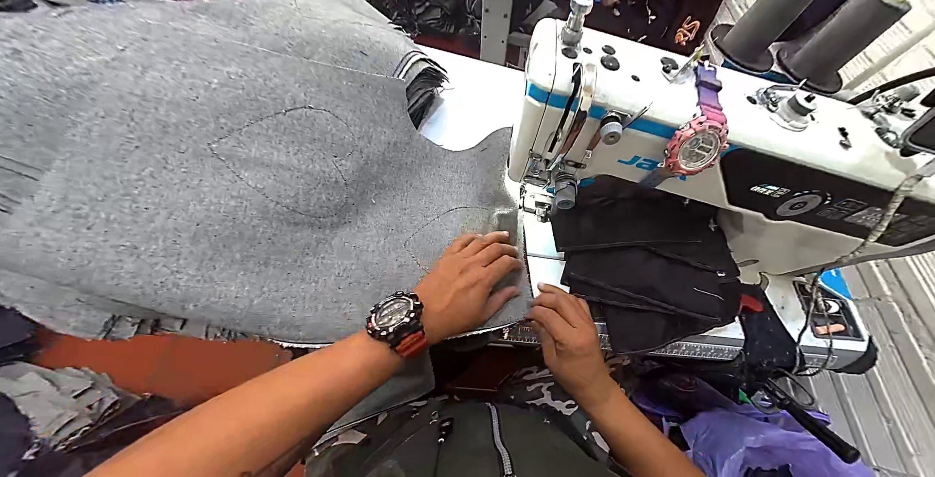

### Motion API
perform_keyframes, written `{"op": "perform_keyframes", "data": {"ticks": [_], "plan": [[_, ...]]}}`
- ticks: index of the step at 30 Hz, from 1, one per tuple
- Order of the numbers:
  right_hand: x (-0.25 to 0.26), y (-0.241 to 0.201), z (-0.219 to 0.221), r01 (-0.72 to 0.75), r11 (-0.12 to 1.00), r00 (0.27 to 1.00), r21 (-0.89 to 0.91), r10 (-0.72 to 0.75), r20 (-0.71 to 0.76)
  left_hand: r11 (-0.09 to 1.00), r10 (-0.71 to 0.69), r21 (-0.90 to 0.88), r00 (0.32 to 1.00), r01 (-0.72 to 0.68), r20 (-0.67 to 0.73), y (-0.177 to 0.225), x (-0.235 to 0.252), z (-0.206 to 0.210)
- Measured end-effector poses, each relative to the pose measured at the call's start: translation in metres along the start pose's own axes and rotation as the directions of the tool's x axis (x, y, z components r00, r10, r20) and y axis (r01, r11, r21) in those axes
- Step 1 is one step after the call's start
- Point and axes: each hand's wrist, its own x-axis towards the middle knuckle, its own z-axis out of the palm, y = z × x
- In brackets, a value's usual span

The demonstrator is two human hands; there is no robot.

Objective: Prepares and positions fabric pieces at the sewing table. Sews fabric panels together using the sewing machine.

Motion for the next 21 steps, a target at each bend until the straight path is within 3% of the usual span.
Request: {"op": "perform_keyframes", "data": {"ticks": [3,12,21], "plan": [[0.003,-0.004,-0.004,-0.05,0.998,0.997,0.027,0.049,0.055,1.0,-0.003,0.002,1.0,0.003,-0.018,-0.001,0.0,0.0],[0.028,0.009,-0.001,-0.024,1.0,0.997,-0.002,0.025,0.074,0.999,-0.03,0.02,0.999,0.031,-0.037,-0.018,0.02,0.001],[0.065,0.018,0.011,-0.067,0.994,0.994,-0.083,0.074,0.082,0.995,0.096,0.013,0.995,-0.096,-0.021,-0.064,0.05,-0.001]]}}
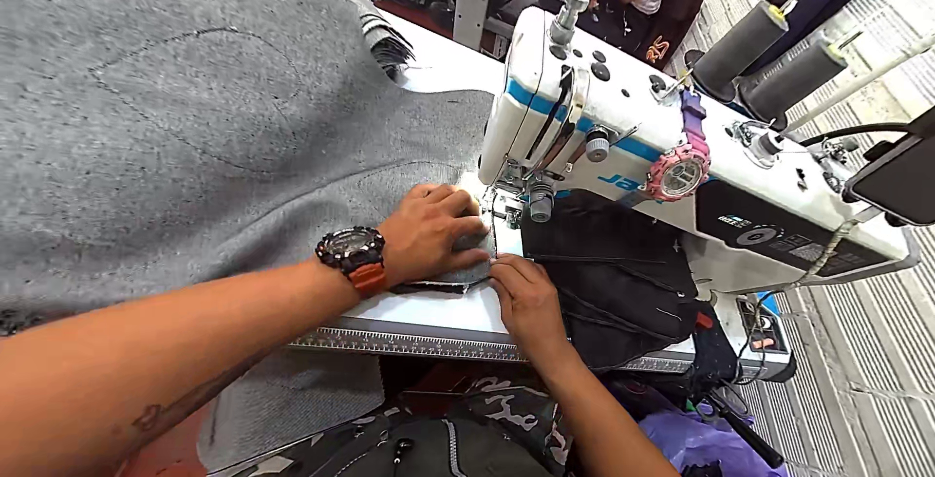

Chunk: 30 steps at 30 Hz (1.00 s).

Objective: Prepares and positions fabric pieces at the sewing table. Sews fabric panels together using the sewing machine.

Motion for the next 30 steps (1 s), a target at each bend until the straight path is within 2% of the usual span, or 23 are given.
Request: {"op": "perform_keyframes", "data": {"ticks": [5,9,10,11,13,15,16,18,20,25,30], "plan": [[0.022,0.001,0.011,-0.027,0.998,1.0,-0.059,0.026,-0.015,0.972,0.229,-0.072,0.972,-0.226,0.045,-0.035,0.026,-0.008],[0.03,0.0,0.018,-0.042,0.993,0.999,-0.111,0.038,-0.036,0.887,0.461,-0.033,0.887,-0.46,0.024,-0.054,0.043,-0.015],[0.028,0.0,0.018,-0.048,0.993,0.999,-0.108,0.045,-0.03,0.878,0.478,-0.002,0.878,-0.478,0.031,-0.053,0.042,-0.016],[0.025,0.0,0.017,-0.051,0.994,0.999,-0.101,0.049,-0.022,0.899,0.435,0.031,0.9,-0.436,0.045,-0.045,0.038,-0.018],[0.019,0.0,0.012,-0.056,0.995,0.998,-0.078,0.056,-0.004,0.99,0.137,0.013,0.988,-0.138,0.064,-0.013,0.022,-0.017],[0.016,-0.001,0.011,-0.07,0.995,0.998,-0.066,0.07,-0.003,0.978,-0.162,-0.125,0.986,0.164,0.028,0.012,0.005,-0.007],[0.015,-0.001,0.012,-0.077,0.995,0.997,-0.062,0.077,-0.006,0.953,-0.233,-0.195,0.972,0.231,0.009,0.016,-0.002,-0.002],[0.016,-0.002,0.013,-0.091,0.994,0.996,-0.057,0.09,-0.012,0.921,-0.263,-0.305,0.964,0.243,-0.025,0.013,-0.008,0.001],[0.021,-0.003,0.014,-0.103,0.993,0.994,-0.063,0.101,-0.035,0.913,-0.23,-0.356,0.972,0.201,-0.041,0.003,-0.006,-0.001],[0.027,-0.003,0.014,-0.15,0.979,0.989,-0.14,0.148,-0.029,0.916,-0.211,-0.346,0.977,0.203,0.013,-0.008,0.004,-0.007],[0.035,-0.005,0.016,-0.186,0.96,0.981,-0.211,0.192,0.004,0.92,-0.196,-0.349,0.98,0.177,-0.019,-0.02,0.015,-0.005]]}}
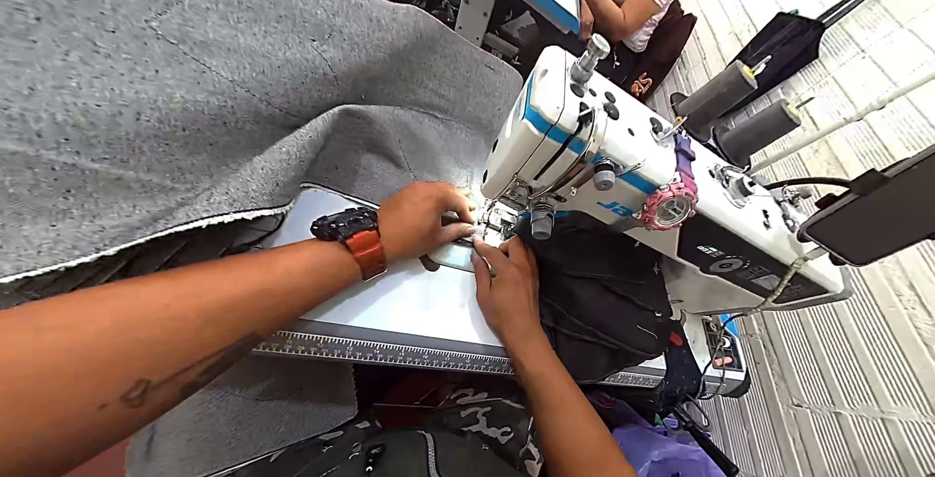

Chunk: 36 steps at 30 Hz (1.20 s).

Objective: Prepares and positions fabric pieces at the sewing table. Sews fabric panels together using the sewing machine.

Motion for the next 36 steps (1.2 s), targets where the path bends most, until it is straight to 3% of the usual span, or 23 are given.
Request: {"op": "perform_keyframes", "data": {"ticks": [6,11,14,16,19,25,28,29,30,32,33,34,35,36], "plan": [[0.002,-0.002,0.0,-0.053,0.994,0.994,-0.091,0.061,0.088,1.0,-0.015,0.025,0.999,0.016,-0.043,-0.005,0.016,0.0],[-0.005,0.002,-0.001,0.0,1.0,0.999,0.013,0.0,0.036,0.998,0.06,-0.02,0.998,-0.059,0.024,-0.027,0.025,-0.009],[-0.028,0.001,-0.003,0.064,0.994,0.997,0.089,-0.06,-0.045,0.978,0.08,0.192,0.997,-0.079,0.006,-0.034,0.024,-0.013],[-0.048,0.0,-0.002,0.102,0.993,0.987,0.057,-0.094,-0.127,0.919,-0.058,0.391,0.998,0.061,-0.02,-0.031,0.021,-0.017],[-0.058,0.002,0.0,0.131,0.991,0.957,0.017,-0.122,-0.262,0.828,-0.315,0.47,0.947,0.307,-0.062,-0.029,0.019,-0.027],[-0.053,0.005,-0.004,0.136,0.986,0.959,0.092,-0.108,-0.262,0.706,-0.498,0.502,0.854,0.499,-0.15,-0.007,0.009,-0.037],[-0.053,0.009,-0.011,0.083,0.953,0.973,0.292,-0.015,-0.23,0.668,-0.573,0.45,0.796,0.593,-0.198,0.027,-0.035,-0.037],[-0.054,0.009,-0.017,0.021,0.898,0.987,0.439,0.05,-0.15,0.655,-0.582,0.432,0.779,0.62,-0.236,0.042,-0.059,-0.034],[-0.053,0.006,-0.025,-0.095,0.776,0.993,0.623,0.12,0.002,0.639,-0.579,0.433,0.768,0.636,-0.274,0.06,-0.087,-0.032],[-0.051,-0.007,-0.039,-0.392,0.333,0.92,0.858,0.11,0.377,0.636,-0.594,0.385,0.743,0.669,-0.309,0.097,-0.141,-0.027],[-0.053,-0.017,-0.041,-0.528,0.129,0.847,0.839,0.012,0.532,0.688,-0.59,0.297,0.749,0.662,-0.302,0.114,-0.166,-0.023],[-0.057,-0.031,-0.041,-0.645,0.011,0.761,0.764,-0.082,0.643,0.767,-0.576,0.167,0.78,0.619,-0.243,0.131,-0.189,-0.022],[-0.063,-0.046,-0.042,-0.731,-0.028,0.679,0.681,-0.116,0.724,0.852,-0.512,0.028,0.842,0.524,-0.172,0.15,-0.208,-0.022],[-0.071,-0.064,-0.048,-0.794,0.012,0.607,0.608,-0.03,0.794,0.919,-0.391,-0.092,0.915,0.383,-0.099,0.167,-0.221,-0.025]]}}
